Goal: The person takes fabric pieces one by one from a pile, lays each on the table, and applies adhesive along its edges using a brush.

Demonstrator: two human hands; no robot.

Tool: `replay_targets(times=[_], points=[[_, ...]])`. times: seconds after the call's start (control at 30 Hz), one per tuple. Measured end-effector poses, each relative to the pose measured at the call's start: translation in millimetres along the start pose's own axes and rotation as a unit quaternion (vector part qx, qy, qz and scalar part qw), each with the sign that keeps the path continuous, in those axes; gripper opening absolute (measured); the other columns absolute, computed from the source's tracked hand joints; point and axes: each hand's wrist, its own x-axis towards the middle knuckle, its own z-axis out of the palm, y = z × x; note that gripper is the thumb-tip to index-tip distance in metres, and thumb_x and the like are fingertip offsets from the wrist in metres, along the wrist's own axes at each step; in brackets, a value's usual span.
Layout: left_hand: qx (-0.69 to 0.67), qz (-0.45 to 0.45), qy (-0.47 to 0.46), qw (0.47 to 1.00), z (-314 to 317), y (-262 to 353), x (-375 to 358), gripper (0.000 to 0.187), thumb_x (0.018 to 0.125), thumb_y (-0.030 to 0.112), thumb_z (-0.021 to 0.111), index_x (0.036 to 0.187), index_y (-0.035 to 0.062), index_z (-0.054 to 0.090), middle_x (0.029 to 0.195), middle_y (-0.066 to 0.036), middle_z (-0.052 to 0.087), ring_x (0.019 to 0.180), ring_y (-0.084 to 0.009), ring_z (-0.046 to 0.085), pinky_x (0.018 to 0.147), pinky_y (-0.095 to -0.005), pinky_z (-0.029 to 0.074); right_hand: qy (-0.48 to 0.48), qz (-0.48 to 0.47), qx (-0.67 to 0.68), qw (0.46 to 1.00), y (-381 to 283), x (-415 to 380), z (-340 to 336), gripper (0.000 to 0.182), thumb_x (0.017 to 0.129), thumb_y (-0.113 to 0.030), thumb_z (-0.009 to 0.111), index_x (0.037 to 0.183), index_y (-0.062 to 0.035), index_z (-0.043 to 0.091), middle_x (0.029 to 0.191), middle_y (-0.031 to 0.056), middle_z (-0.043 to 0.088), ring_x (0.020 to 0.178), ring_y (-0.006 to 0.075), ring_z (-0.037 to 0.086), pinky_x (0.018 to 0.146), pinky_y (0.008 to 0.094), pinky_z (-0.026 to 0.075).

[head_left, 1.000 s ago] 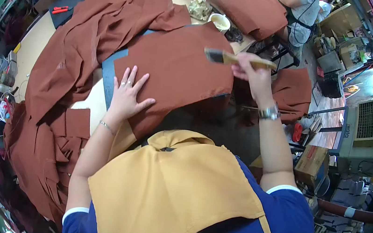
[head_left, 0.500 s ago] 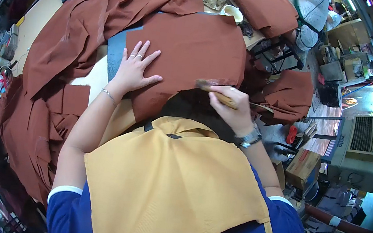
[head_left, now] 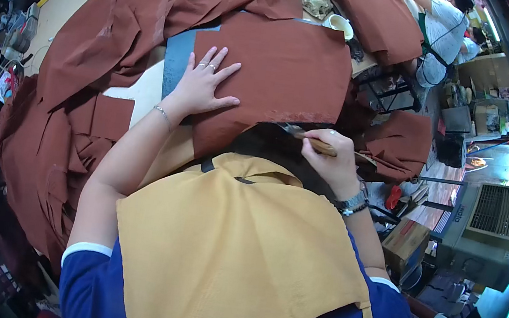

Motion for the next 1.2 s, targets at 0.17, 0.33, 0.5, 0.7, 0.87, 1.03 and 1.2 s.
replay_targets(times=[0.17,0.33,0.5,0.7,0.87,1.03,1.2], points=[[-0.005,0.010,0.003,1.000,3.8,-2.2,3.8,0.086,0.083,0.073,0.059,0.154,0.0288,0.039,0.165,-0.016,0.021,0.152,-0.0370,0.017,0.116,-0.0676,0.013,0.003,-0.052,0.088,0.995,-16.3,19.8,32.6,0.018,0.080,-0.006,0.074,0.097,-0.0014,0.071,0.087,0.0161,0.071,0.078,0.0280,0.072,0.070,0.0347,0.056],[0.002,0.023,0.010,1.000,4.9,-4.0,9.6,0.086,0.083,0.074,0.058,0.153,0.0286,0.039,0.164,-0.017,0.023,0.152,-0.0382,0.018,0.116,-0.0681,0.014,-0.030,-0.020,0.028,0.999,-2.8,8.3,6.3,0.015,0.080,-0.005,0.072,0.095,-0.0016,0.072,0.088,0.0156,0.071,0.077,0.0270,0.071,0.071,0.0342,0.056],[0.013,0.037,0.011,0.999,10.0,-5.9,20.5,0.087,0.083,0.075,0.058,0.154,0.0296,0.038,0.164,-0.016,0.022,0.151,-0.0385,0.019,0.116,-0.0686,0.014,-0.012,-0.110,0.098,0.989,-17.9,29.1,35.3,0.019,0.080,-0.005,0.073,0.098,-0.0012,0.071,0.087,0.0154,0.071,0.079,0.0293,0.071,0.073,0.0357,0.055],[0.010,0.057,0.013,0.998,10.6,-9.6,30.2,0.088,0.082,0.077,0.056,0.153,0.0274,0.040,0.162,-0.018,0.026,0.151,-0.0390,0.019,0.116,-0.0685,0.015,-0.058,-0.087,0.061,0.993,-7.5,22.4,11.9,0.015,0.080,-0.001,0.073,0.094,-0.0009,0.071,0.087,0.0132,0.072,0.077,0.0238,0.071,0.071,0.0319,0.055],[0.014,0.081,0.011,0.997,10.2,-12.5,43.2,0.087,0.083,0.075,0.057,0.154,0.0282,0.039,0.163,-0.017,0.025,0.152,-0.0384,0.019,0.116,-0.0678,0.016,-0.049,-0.145,0.108,0.982,-11.2,36.5,40.9,0.016,0.080,-0.002,0.074,0.095,-0.0013,0.071,0.089,0.0127,0.073,0.078,0.0247,0.071,0.073,0.0320,0.055],[0.007,0.092,-0.001,0.996,10.2,-15.8,53.0,0.088,0.082,0.076,0.057,0.153,0.0276,0.039,0.164,-0.017,0.024,0.152,-0.0383,0.018,0.116,-0.0678,0.015,-0.099,-0.117,0.075,0.985,-4.0,27.1,15.7,0.016,0.079,-0.002,0.075,0.094,-0.0015,0.071,0.089,0.0130,0.073,0.080,0.0253,0.072,0.075,0.0323,0.056],[0.026,-0.024,0.086,0.996,12.9,-5.6,48.7,0.096,0.079,0.076,0.061,0.151,0.0146,0.040,0.156,-0.022,0.034,0.147,-0.0390,0.027,0.116,-0.0664,0.017,-0.052,-0.150,0.109,0.981,-7.1,32.9,25.6,0.018,0.079,-0.003,0.074,0.096,-0.0031,0.071,0.091,0.0132,0.073,0.080,0.0265,0.071,0.075,0.0340,0.056]])
